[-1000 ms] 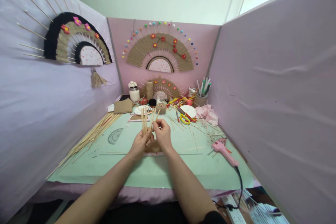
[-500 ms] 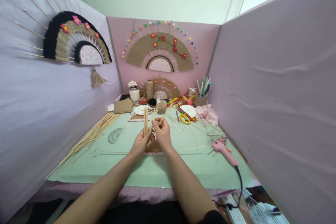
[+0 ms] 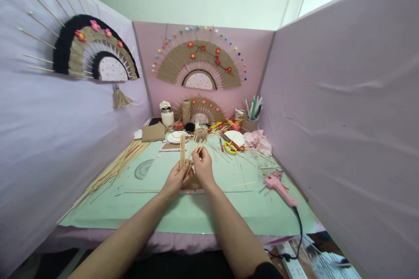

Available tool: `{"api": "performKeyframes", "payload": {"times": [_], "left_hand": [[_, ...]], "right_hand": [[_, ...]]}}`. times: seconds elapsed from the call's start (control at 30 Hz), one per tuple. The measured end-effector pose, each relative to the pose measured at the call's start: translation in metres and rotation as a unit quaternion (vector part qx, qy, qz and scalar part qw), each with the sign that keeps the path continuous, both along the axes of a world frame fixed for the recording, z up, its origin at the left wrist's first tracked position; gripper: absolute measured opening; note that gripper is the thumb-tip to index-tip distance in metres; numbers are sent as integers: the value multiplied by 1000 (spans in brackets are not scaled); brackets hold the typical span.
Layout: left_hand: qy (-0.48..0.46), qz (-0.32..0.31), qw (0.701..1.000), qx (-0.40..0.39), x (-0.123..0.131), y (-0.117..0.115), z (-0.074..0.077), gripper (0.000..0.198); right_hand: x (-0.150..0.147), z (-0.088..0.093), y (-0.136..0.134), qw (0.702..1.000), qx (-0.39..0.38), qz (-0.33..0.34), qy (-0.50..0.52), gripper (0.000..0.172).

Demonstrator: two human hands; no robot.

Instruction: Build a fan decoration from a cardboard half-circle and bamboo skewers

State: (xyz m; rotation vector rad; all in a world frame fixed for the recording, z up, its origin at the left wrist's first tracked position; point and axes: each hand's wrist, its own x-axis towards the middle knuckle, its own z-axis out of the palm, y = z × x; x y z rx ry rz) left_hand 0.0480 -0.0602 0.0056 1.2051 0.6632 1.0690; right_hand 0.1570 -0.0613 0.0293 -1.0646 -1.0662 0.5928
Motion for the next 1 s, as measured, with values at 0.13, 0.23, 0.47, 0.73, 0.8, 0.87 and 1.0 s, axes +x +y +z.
{"api": "performKeyframes", "payload": {"times": [0.13, 0.23, 0.47, 0.73, 0.8, 0.87, 1.0], "left_hand": [[5, -45, 999, -16, -1, 0, -3, 53], [-4, -73, 997, -36, -1, 0, -4, 54], [-27, -90, 993, -71, 1, -3, 3, 56], [-38, -60, 993, -93, 2, -2, -2, 51], [-50, -54, 991, -114, 1, -1, -2, 49], [-60, -49, 988, -132, 0, -1, -2, 48], [-52, -34, 991, -117, -2, 3, -4, 50]], "right_hand": [[-3, 0, -1, 999, -18, 47, 19, 23], [-4, -1, -2, 997, -36, 54, 29, 29], [-3, -2, -1, 996, -39, 72, 45, 34], [-4, -3, -1, 999, -27, 19, 16, 32], [-1, -1, 0, 999, -2, -8, 46, 35], [6, 5, 0, 992, 39, -26, 113, 38], [30, 20, 0, 960, 113, -68, 249, 39]]}}
